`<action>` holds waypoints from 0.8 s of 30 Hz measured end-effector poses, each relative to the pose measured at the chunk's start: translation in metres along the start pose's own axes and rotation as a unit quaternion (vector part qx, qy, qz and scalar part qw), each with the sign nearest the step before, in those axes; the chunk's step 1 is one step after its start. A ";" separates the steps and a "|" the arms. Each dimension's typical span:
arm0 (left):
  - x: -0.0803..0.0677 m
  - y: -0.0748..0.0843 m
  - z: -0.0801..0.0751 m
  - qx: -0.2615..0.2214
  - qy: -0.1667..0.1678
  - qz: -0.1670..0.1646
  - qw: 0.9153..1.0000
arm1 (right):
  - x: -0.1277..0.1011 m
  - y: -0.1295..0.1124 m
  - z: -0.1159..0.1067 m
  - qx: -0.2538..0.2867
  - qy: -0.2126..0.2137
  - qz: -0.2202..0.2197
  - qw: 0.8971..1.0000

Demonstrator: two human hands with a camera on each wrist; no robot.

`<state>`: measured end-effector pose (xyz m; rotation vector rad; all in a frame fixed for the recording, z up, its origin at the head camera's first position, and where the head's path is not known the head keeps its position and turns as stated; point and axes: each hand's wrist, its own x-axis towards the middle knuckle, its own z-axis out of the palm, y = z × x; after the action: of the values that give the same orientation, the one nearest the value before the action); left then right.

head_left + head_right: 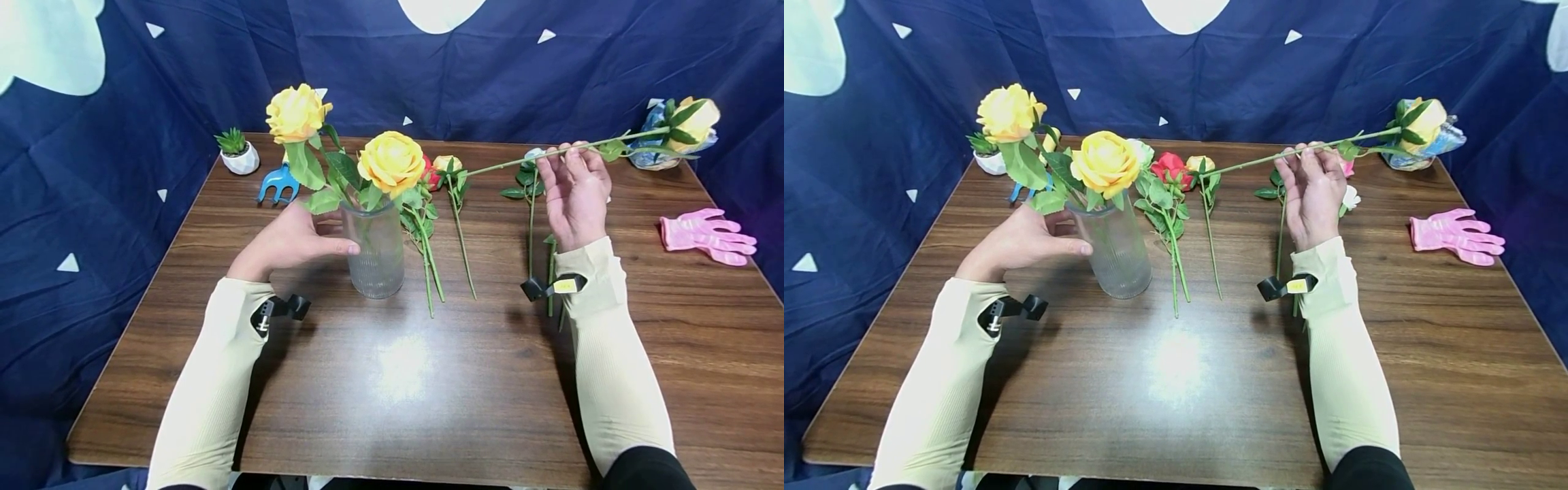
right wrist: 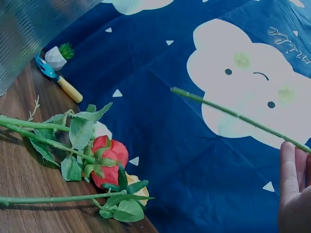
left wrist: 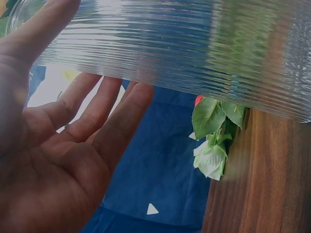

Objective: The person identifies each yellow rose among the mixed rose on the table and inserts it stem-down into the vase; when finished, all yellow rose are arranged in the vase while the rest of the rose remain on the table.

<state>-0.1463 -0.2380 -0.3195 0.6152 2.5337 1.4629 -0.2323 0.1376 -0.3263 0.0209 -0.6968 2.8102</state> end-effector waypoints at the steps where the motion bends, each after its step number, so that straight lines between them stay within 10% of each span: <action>1: 0.000 0.000 0.000 0.000 -0.001 -0.001 1.000 | -0.001 0.000 0.001 -0.002 -0.005 -0.002 1.000; 24: 0.001 0.000 0.000 0.013 0.005 -0.008 1.000 | -0.020 -0.004 0.023 0.017 -0.065 0.002 0.998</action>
<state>-0.1467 -0.2377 -0.3194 0.5923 2.5624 1.4338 -0.2133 0.1262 -0.3055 0.2104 -0.6766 2.8449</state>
